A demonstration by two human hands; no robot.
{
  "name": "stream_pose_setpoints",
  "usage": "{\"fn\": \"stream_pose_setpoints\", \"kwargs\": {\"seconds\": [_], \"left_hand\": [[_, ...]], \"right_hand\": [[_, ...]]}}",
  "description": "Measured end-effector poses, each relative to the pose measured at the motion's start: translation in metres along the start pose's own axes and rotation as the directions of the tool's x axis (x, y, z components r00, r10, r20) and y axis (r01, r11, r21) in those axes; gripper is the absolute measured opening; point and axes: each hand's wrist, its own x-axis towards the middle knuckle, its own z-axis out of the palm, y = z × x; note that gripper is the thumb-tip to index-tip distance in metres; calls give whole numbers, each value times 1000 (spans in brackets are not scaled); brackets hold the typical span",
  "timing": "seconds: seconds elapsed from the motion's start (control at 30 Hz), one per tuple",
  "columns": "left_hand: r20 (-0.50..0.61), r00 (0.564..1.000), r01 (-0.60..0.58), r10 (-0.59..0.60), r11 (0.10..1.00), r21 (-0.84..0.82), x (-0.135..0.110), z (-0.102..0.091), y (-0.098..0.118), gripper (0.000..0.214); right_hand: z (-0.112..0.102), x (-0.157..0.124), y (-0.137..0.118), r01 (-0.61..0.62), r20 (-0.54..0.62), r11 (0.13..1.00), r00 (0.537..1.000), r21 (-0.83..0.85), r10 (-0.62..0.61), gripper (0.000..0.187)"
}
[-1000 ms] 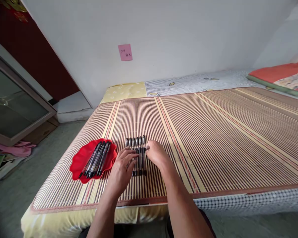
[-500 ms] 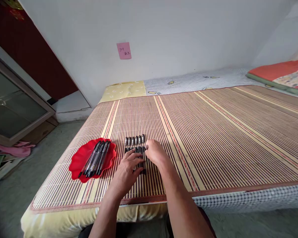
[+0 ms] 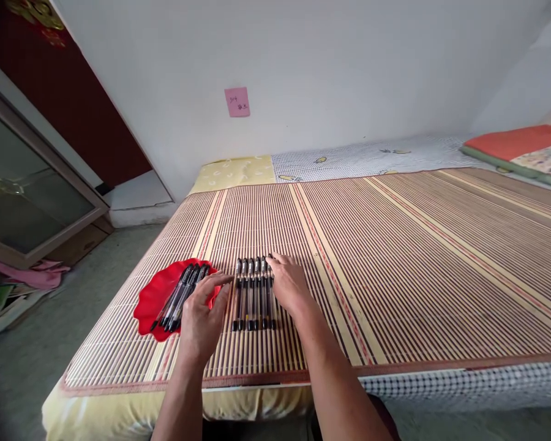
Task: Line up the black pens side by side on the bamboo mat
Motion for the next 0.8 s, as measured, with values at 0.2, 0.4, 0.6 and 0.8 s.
{"fn": "stream_pose_setpoints", "kwargs": {"seconds": [0.2,0.4,0.6,0.8], "left_hand": [[-24,1000,1,-1,1000,0,1,-1,-1,18],[-31,999,-36,37,998,48,0,0,-6,20],[-11,999,-38,39,998,52,0,3,-9,19],[-6,999,-37,38,998,48,-1,4,-11,19]], "right_hand": [[0,0,-1,1,55,1000,998,-13,-1,71],[-4,-2,-2,12,53,1000,999,1,-12,68],[1,-2,-1,-15,30,999,999,31,14,67],[5,-1,2,9,2,999,1000,38,-9,69]]}}
